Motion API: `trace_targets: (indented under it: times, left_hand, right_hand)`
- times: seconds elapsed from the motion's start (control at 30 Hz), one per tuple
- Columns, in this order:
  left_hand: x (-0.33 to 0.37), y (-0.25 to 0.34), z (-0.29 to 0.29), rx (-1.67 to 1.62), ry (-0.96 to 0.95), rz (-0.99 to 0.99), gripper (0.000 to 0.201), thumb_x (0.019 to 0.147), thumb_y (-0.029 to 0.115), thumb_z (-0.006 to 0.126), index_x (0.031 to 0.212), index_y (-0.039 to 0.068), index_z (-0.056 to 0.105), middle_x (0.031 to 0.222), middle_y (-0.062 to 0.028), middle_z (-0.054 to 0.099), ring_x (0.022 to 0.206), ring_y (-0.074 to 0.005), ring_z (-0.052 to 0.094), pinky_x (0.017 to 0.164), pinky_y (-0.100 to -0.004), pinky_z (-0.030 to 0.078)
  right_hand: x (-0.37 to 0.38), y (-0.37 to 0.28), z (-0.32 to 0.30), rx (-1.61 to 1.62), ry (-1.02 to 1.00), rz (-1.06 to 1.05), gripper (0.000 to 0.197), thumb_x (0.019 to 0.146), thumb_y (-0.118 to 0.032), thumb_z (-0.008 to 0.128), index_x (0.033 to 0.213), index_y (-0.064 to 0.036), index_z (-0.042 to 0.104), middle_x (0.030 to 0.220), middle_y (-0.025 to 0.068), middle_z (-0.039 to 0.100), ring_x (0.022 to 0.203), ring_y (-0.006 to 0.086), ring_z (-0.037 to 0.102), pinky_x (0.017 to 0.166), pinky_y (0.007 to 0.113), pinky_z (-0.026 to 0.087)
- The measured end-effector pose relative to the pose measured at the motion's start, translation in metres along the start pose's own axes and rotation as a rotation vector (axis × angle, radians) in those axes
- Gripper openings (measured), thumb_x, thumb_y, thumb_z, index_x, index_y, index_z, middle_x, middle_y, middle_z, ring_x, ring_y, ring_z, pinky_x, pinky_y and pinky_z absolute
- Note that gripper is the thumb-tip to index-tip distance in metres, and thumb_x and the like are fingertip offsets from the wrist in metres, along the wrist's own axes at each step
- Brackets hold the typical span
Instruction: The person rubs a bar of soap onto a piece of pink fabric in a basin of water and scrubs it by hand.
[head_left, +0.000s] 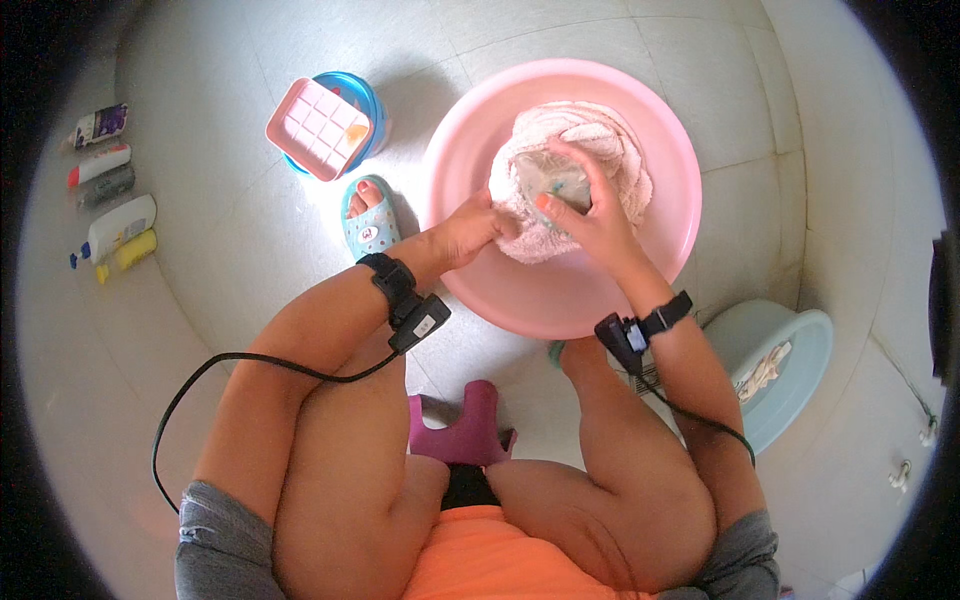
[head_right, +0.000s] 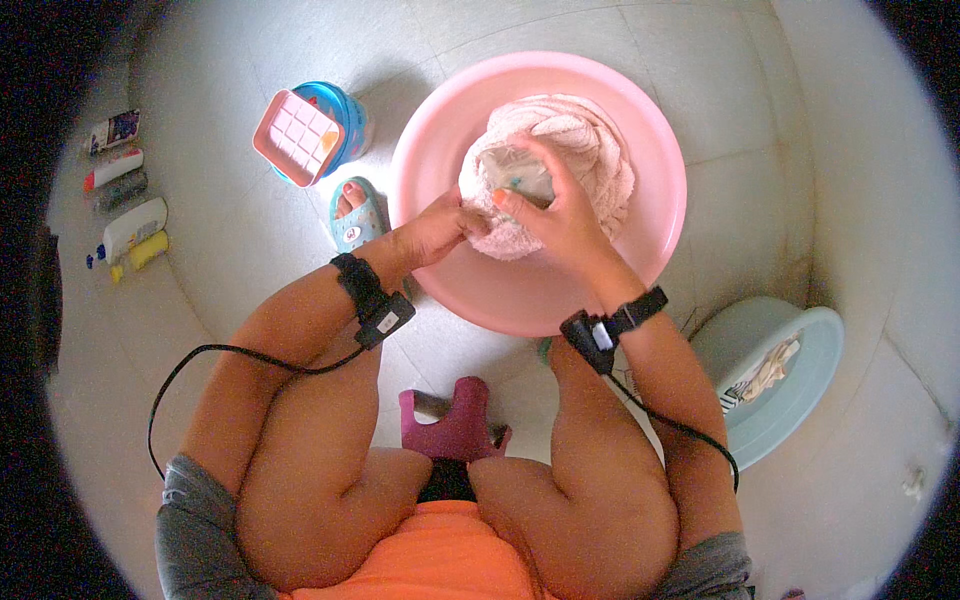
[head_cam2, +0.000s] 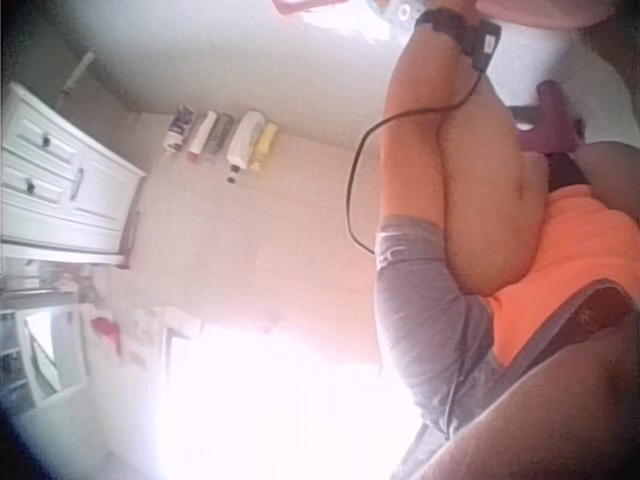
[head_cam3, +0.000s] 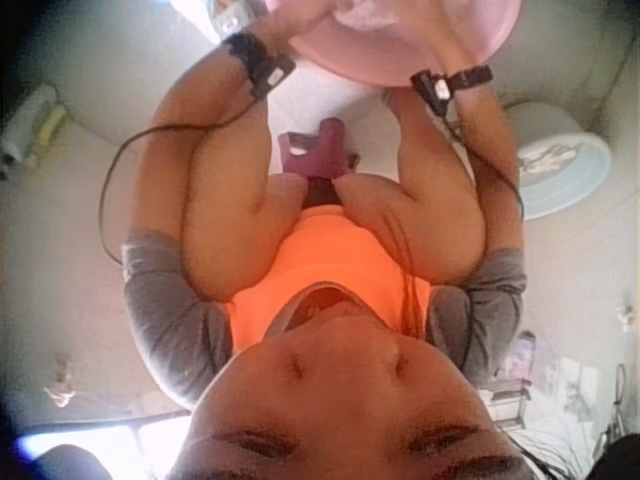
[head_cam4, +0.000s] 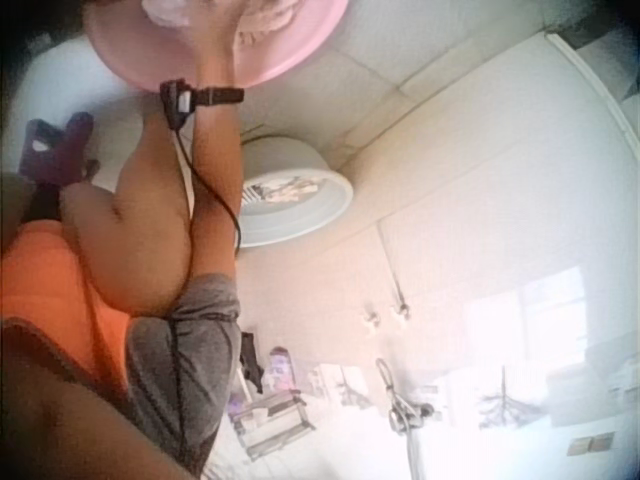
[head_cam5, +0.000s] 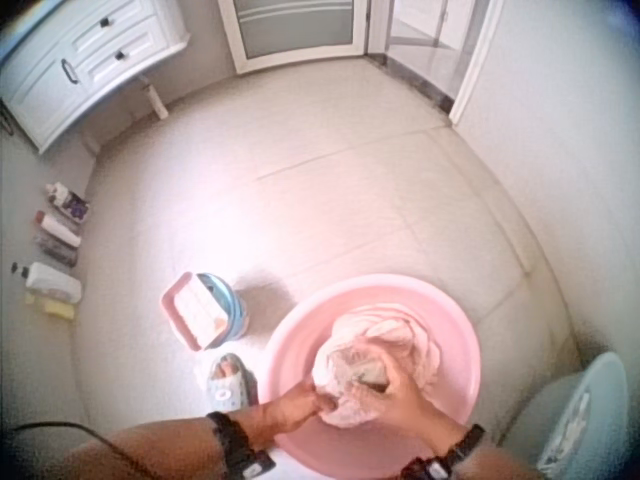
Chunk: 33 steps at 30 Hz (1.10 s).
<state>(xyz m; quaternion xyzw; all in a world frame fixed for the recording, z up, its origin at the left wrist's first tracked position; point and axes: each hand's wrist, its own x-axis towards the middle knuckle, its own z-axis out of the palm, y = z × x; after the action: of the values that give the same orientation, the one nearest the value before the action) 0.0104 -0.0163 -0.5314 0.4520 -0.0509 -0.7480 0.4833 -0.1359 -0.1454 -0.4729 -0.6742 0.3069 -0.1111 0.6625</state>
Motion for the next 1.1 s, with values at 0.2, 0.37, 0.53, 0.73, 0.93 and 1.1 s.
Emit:
trace_targets:
  times: [0.2,0.37,0.53,0.73,0.93,1.1]
  left_hand:
    - [0.008,-0.018,-0.01,-0.039,0.01,0.026,0.055,0.073,-0.007,0.058,0.127,0.002,0.049,0.091,-0.0016,0.06,0.081,-0.0115,0.058,0.074,-0.0264,0.047]
    - [0.002,-0.002,-0.001,-0.172,0.015,0.071,0.058,0.076,-0.008,0.061,0.131,0.005,0.047,0.109,-0.0043,0.062,0.093,-0.0135,0.059,0.084,-0.028,0.047]
    - [-0.002,0.004,0.003,-0.129,-0.054,-0.032,0.054,0.079,-0.007,0.062,0.129,0.006,0.046,0.118,-0.0055,0.061,0.106,-0.018,0.061,0.095,-0.0338,0.047]
    - [-0.001,0.003,-0.004,-0.197,-0.036,0.004,0.053,0.077,-0.011,0.06,0.127,0.005,0.049,0.117,-0.0057,0.061,0.104,-0.0181,0.062,0.093,-0.0328,0.048]
    - [0.007,-0.007,-0.021,-0.076,0.063,-0.17,0.057,0.077,-0.015,0.057,0.13,0.004,0.048,0.122,-0.007,0.058,0.114,-0.0199,0.057,0.1,-0.0349,0.045]
    - [0.005,0.009,0.006,-0.261,0.003,-0.04,0.072,0.071,-0.019,0.051,0.138,0.005,0.039,0.122,-0.008,0.058,0.107,-0.0187,0.059,0.09,-0.0325,0.05]
  right_hand:
    - [0.0,0.009,0.018,0.09,-0.023,0.12,0.076,0.076,-0.024,0.079,0.14,-0.008,0.041,0.135,0.0167,0.044,0.125,0.0268,0.046,0.102,0.039,0.04]
    - [0.0,-0.008,0.045,-0.534,0.118,-0.098,0.068,0.072,-0.022,0.078,0.134,-0.0187,0.051,0.119,0.0189,0.045,0.113,0.0377,0.045,0.099,0.046,0.037]
    - [0.027,0.024,-0.005,-0.869,0.29,-0.084,0.058,0.075,-0.021,0.076,0.128,-0.0176,0.053,0.121,0.0217,0.043,0.114,0.0406,0.043,0.095,0.049,0.039]
    - [0.004,0.006,0.025,-0.561,0.12,-0.12,0.053,0.074,-0.019,0.077,0.123,-0.0162,0.057,0.121,0.0202,0.046,0.114,0.0385,0.044,0.096,0.046,0.039]
    - [0.009,0.016,0.004,-0.87,0.122,-0.302,0.05,0.074,-0.024,0.077,0.121,-0.0217,0.059,0.12,0.0188,0.043,0.11,0.0389,0.046,0.093,0.048,0.04]
    - [0.022,0.034,-0.022,-1.076,0.308,-0.131,0.055,0.072,-0.024,0.078,0.123,-0.0189,0.057,0.12,0.0199,0.045,0.112,0.0389,0.044,0.097,0.046,0.037]
